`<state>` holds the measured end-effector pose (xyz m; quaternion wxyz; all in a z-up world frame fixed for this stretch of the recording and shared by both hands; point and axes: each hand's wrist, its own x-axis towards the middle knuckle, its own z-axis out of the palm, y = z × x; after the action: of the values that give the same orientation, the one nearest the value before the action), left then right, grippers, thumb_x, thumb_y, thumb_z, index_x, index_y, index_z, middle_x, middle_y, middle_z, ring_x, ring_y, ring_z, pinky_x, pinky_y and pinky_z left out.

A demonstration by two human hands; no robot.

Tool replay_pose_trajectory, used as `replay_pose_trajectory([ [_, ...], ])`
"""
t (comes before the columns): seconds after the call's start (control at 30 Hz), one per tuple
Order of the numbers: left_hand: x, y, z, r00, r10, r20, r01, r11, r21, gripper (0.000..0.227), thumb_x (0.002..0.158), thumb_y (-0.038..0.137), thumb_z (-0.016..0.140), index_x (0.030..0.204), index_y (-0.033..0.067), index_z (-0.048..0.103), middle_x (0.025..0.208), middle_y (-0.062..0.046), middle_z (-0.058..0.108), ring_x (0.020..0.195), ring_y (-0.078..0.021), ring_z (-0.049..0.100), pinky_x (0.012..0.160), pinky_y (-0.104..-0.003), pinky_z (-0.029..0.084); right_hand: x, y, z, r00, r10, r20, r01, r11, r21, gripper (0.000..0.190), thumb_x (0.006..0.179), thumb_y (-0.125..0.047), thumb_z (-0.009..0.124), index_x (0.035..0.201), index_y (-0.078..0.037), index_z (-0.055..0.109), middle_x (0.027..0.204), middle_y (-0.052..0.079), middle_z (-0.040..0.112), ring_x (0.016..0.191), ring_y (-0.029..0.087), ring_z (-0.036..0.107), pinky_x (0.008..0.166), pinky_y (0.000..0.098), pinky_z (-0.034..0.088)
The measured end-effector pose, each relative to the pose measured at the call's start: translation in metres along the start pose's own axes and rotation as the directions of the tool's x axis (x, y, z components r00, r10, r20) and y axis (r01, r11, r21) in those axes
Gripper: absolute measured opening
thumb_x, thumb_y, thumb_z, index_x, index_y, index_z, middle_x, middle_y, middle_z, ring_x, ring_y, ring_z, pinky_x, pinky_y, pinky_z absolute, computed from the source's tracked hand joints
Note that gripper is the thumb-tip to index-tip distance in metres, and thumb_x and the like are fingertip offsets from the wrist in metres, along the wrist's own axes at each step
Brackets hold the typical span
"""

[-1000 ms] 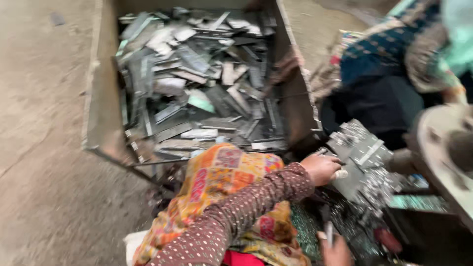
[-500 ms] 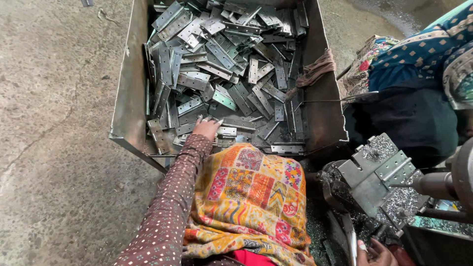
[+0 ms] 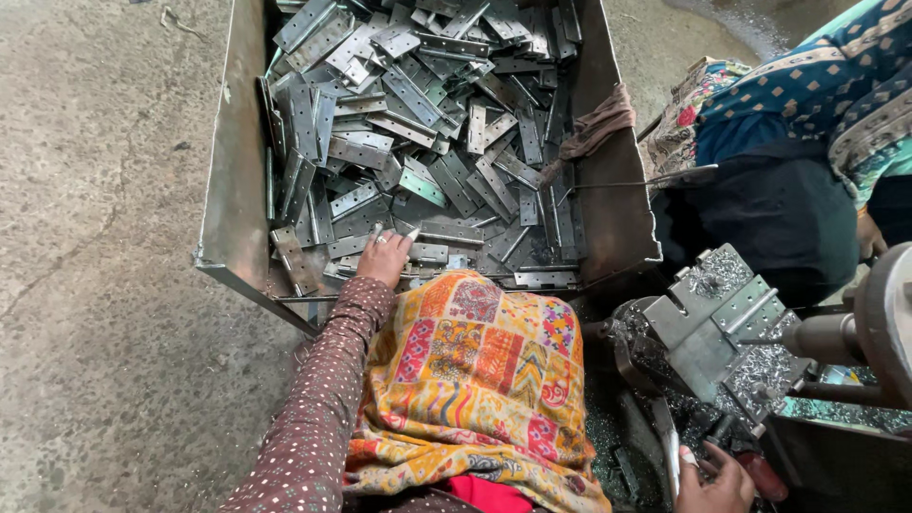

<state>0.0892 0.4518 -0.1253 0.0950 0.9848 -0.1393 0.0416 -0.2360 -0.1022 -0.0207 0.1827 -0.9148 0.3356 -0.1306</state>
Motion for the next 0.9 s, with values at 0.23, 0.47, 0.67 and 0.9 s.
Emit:
replay_pose_trajectory([
  [0.23, 0.018, -0.004, -0.024, 0.998, 0.032, 0.058, -0.027, 0.997, -0.076, 0.044, 0.090, 0.011, 0.062, 0.134, 0.0144, 0.059, 0.118, -0.007, 0.067, 0.121, -0.0273, 0.057, 0.108, -0.046, 0.042, -0.003, -0.012, -0.004, 0.999, 0.038, -0.008, -0.038, 0.999, -0.036, 0.046, 0.090, -0.026, 0.082, 0.127, -0.002, 0.069, 0.133, 0.022, 0.055, 0.102, 0.030, 0.069, 0.089, 0.0415, 0.058],
  [0.47, 0.022, -0.006, -0.023, 0.999, 0.008, 0.049, -0.004, 0.997, -0.071, 0.039, 0.090, 0.001, 0.062, 0.125, 0.0164, 0.064, 0.115, -0.008, 0.066, 0.118, -0.0289, 0.060, 0.104, -0.042, 0.049, 0.002, -0.011, -0.002, 0.999, 0.009, -0.040, -0.010, 1.000, -0.024, 0.045, 0.091, -0.028, 0.082, 0.127, -0.003, 0.069, 0.133, 0.022, 0.057, 0.101, 0.028, 0.070, 0.092, 0.0420, 0.058],
  [0.67, -0.002, -0.013, -0.002, 1.000, -0.013, -0.008, 0.012, 0.994, -0.113, 0.029, 0.085, 0.012, 0.064, 0.111, 0.0213, 0.071, 0.114, -0.015, 0.060, 0.110, -0.0348, 0.061, 0.091, -0.046, 0.052, -0.002, -0.037, -0.013, 0.999, 0.005, 0.045, -0.003, 0.999, -0.045, 0.042, 0.089, -0.027, 0.079, 0.124, -0.007, 0.068, 0.127, 0.022, 0.058, 0.102, 0.031, 0.068, 0.086, 0.0442, 0.056],
  [0.9, 0.027, 0.073, -0.076, 0.955, 0.107, -0.277, -0.136, 0.987, -0.087, 0.026, 0.090, 0.016, 0.067, 0.114, 0.0228, 0.074, 0.102, -0.010, 0.057, 0.095, -0.0321, 0.063, 0.076, -0.045, 0.055, -0.019, -0.069, -0.025, 0.982, -0.160, -0.097, 0.157, 0.987, -0.043, 0.042, 0.082, -0.021, 0.078, 0.120, -0.011, 0.065, 0.123, 0.013, 0.061, 0.106, 0.031, 0.064, 0.089, 0.0424, 0.056],
])
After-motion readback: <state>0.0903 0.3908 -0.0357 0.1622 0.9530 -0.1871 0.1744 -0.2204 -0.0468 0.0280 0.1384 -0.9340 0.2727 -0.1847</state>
